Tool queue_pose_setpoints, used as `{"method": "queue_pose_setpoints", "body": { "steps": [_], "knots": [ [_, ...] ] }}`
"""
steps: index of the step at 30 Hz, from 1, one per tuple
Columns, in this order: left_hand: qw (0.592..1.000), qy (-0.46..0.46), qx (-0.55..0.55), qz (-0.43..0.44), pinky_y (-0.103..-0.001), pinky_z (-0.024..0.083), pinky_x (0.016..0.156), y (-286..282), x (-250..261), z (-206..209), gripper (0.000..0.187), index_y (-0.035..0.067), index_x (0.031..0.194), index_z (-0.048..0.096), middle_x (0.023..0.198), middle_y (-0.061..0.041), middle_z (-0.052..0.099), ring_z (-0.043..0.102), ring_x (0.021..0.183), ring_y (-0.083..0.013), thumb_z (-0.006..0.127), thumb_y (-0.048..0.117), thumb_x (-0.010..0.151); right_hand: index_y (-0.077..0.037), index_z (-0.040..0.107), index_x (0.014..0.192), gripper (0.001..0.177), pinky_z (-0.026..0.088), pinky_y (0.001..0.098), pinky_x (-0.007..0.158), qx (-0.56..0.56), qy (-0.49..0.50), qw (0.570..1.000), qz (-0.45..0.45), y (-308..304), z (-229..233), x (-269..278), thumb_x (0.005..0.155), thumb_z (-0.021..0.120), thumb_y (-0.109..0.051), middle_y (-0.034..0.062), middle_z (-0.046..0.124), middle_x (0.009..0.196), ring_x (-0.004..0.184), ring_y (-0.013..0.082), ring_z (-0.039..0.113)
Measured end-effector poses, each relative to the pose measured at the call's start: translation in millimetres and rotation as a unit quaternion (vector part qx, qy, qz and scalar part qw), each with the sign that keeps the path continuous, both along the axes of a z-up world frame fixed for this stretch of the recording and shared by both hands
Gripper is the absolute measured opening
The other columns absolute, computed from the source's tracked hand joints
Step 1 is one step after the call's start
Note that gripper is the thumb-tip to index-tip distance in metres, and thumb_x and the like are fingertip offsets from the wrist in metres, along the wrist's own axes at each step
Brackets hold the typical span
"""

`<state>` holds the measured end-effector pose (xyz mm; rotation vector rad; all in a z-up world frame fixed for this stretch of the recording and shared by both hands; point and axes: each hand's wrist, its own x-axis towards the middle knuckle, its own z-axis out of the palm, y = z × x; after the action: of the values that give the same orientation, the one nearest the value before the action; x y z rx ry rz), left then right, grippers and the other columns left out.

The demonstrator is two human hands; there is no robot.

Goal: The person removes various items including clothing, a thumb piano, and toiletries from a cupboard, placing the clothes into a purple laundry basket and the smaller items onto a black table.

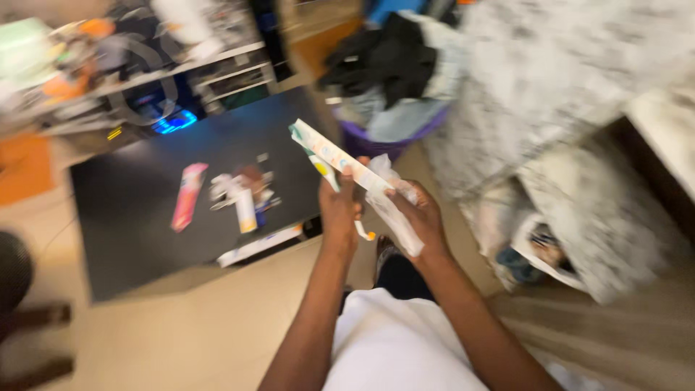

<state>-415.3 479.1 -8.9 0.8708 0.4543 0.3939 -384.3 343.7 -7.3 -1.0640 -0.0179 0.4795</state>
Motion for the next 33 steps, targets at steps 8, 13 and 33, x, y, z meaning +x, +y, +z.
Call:
{"method": "queue_pose_setpoints", "body": {
  "steps": [8,13,33],
  "knots": [
    [0.992,0.013,-0.003,0.129,-0.019,0.029,0.038,120,-42,-11,0.051,0.006,0.144,0.048,0.101,-0.009,0.072,0.043,0.049,-0.0027,0.060,0.031,0.101,0.001,0.060,0.129,0.038,0.058,0.0326,0.087,-0.051,-0.004,0.978,0.204,123,-3,2,0.091,0.064,0.000,0.0103,0.071,0.110,0.098,0.0185,0.070],
    [0.975,0.091,0.045,0.195,-0.020,0.028,0.036,204,-48,-21,0.049,0.008,0.140,0.050,0.099,-0.008,0.073,0.040,0.046,-0.0032,0.057,0.036,0.100,-0.002,0.052,0.141,0.054,0.058,0.0360,0.093,-0.060,-0.011,0.959,0.276,199,-19,35,0.088,0.057,0.008,0.0172,0.066,0.121,0.105,0.0229,0.071],
    [0.866,0.449,0.215,-0.036,-0.041,0.057,0.065,453,-93,-296,0.042,0.002,0.122,0.063,0.090,-0.013,0.072,0.071,0.068,-0.0267,0.063,0.035,0.095,-0.010,0.065,0.122,0.060,0.052,0.0379,0.087,-0.320,-0.057,0.876,0.358,402,-240,41,0.066,0.080,0.006,0.0104,0.067,0.115,0.106,0.0251,0.063]
  ]
}}
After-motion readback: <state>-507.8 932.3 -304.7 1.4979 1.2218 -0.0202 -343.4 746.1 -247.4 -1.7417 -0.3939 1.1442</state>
